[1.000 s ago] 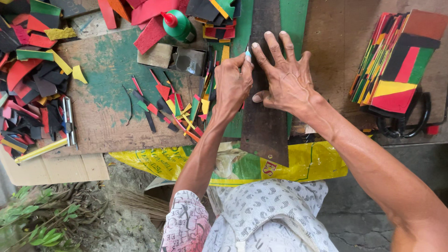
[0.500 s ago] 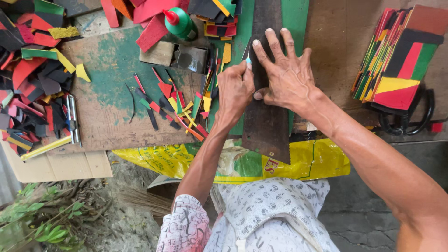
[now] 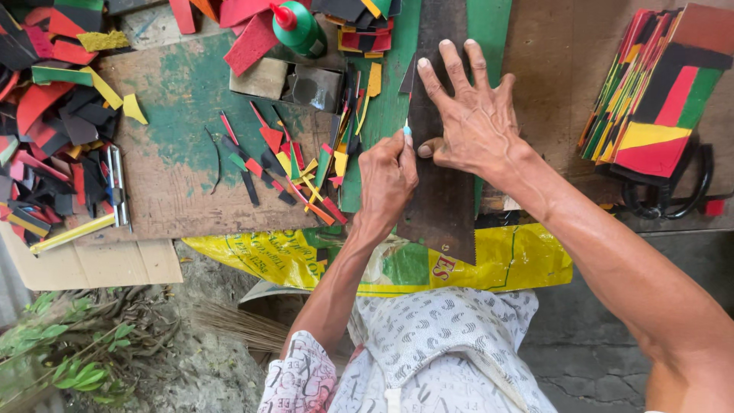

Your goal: The person uses a utility knife to cut small rectangular pieces of multicolored foam on a wooden board. They repeatedly pick up foam sheets, align them, cut along the edges, and place the finished pieces into a stack on the right side of the table.

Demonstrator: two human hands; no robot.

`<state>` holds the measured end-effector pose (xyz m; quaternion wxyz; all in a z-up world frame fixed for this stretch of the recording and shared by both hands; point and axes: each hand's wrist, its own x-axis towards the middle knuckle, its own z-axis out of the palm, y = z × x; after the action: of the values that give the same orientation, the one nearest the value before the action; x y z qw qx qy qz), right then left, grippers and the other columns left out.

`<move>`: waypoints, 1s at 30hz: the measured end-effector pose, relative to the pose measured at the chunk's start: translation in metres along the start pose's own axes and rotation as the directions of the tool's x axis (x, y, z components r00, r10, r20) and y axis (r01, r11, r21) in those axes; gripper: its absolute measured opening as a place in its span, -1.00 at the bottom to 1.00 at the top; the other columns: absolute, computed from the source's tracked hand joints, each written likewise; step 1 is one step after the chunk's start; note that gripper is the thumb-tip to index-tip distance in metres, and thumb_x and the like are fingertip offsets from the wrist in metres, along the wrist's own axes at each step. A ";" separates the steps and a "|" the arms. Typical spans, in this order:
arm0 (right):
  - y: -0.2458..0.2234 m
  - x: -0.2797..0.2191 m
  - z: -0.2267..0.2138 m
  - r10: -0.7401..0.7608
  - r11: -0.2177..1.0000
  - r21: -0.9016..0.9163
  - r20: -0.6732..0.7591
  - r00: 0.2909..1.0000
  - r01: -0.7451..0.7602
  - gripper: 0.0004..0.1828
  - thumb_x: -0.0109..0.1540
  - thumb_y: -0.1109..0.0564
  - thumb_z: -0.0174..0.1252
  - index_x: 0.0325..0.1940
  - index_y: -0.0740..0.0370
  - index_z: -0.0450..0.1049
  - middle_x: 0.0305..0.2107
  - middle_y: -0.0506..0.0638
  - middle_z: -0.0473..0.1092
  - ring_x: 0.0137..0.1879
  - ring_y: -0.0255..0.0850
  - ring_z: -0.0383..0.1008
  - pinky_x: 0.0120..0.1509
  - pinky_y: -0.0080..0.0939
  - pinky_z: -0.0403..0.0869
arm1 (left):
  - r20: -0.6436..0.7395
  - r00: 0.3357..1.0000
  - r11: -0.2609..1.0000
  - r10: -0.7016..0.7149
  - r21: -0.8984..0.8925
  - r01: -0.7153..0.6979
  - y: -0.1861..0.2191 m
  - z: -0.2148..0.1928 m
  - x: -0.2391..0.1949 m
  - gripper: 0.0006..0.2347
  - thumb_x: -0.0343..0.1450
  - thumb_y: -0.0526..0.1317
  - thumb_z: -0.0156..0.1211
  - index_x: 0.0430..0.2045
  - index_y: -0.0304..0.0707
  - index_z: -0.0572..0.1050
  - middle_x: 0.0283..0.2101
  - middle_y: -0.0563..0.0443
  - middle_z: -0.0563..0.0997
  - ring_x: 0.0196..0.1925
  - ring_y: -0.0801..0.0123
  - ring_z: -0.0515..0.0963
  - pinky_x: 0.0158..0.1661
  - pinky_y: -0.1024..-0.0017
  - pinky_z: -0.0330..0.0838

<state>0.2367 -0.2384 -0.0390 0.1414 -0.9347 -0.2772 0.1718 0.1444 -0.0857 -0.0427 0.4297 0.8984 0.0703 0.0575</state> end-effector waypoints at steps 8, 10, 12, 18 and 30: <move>-0.002 -0.003 -0.001 -0.015 1.000 -0.013 0.041 0.999 0.016 0.25 -0.09 -0.32 0.49 0.61 -0.23 0.07 0.52 0.25 -0.21 0.59 0.34 -0.28 0.22 0.74 0.17 | 0.034 0.999 0.999 0.005 0.040 -0.006 -0.004 0.001 -0.002 -0.89 0.48 -0.38 0.11 -0.43 -0.47 0.51 -0.49 -0.34 0.49 -0.43 -0.14 0.54 -0.39 0.09 0.34; -0.002 0.000 -0.002 -0.012 1.000 -0.008 0.036 0.999 0.013 0.27 -0.11 -0.30 0.50 0.61 -0.23 0.06 0.52 0.25 -0.22 0.58 0.34 -0.29 0.21 0.73 0.19 | 0.019 1.000 1.000 0.016 0.020 -0.016 -0.003 0.001 -0.001 -0.90 0.48 -0.38 0.10 -0.41 -0.47 0.50 -0.48 -0.34 0.49 -0.44 -0.13 0.53 -0.39 0.09 0.34; -0.003 0.001 -0.004 -0.007 1.000 -0.005 0.041 0.999 0.007 0.27 -0.12 -0.31 0.50 0.60 -0.23 0.06 0.52 0.25 -0.23 0.58 0.34 -0.30 0.22 0.74 0.18 | 0.017 1.000 1.000 0.006 0.026 -0.006 0.000 -0.001 -0.006 -0.90 0.49 -0.38 0.10 -0.41 -0.48 0.50 -0.49 -0.34 0.48 -0.44 -0.13 0.52 -0.40 0.08 0.32; -0.004 -0.001 -0.001 -0.011 1.000 0.007 0.048 0.999 0.010 0.27 -0.10 -0.32 0.49 0.61 -0.23 0.05 0.53 0.26 -0.25 0.59 0.35 -0.30 0.22 0.74 0.19 | 0.036 0.999 0.999 -0.037 0.025 0.037 0.003 -0.010 -0.034 -0.91 0.50 -0.40 0.12 -0.41 -0.48 0.47 -0.51 -0.33 0.46 -0.47 -0.11 0.50 -0.40 0.08 0.29; -0.002 0.003 -0.007 -0.003 1.000 0.002 0.027 1.000 0.003 0.27 -0.09 -0.34 0.49 0.62 -0.21 0.05 0.53 0.26 -0.25 0.59 0.36 -0.30 0.26 0.78 0.14 | 0.020 1.000 1.000 -0.018 0.005 0.018 0.018 -0.029 -0.075 -0.91 0.46 -0.46 0.10 -0.23 -0.50 0.52 -0.48 -0.31 0.47 -0.44 -0.09 0.52 -0.40 0.13 0.35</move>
<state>0.2410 -0.2366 -0.0329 0.1388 -0.9317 -0.2804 0.1845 0.0668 -0.0876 -0.0140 0.4286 0.8994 0.0741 0.0444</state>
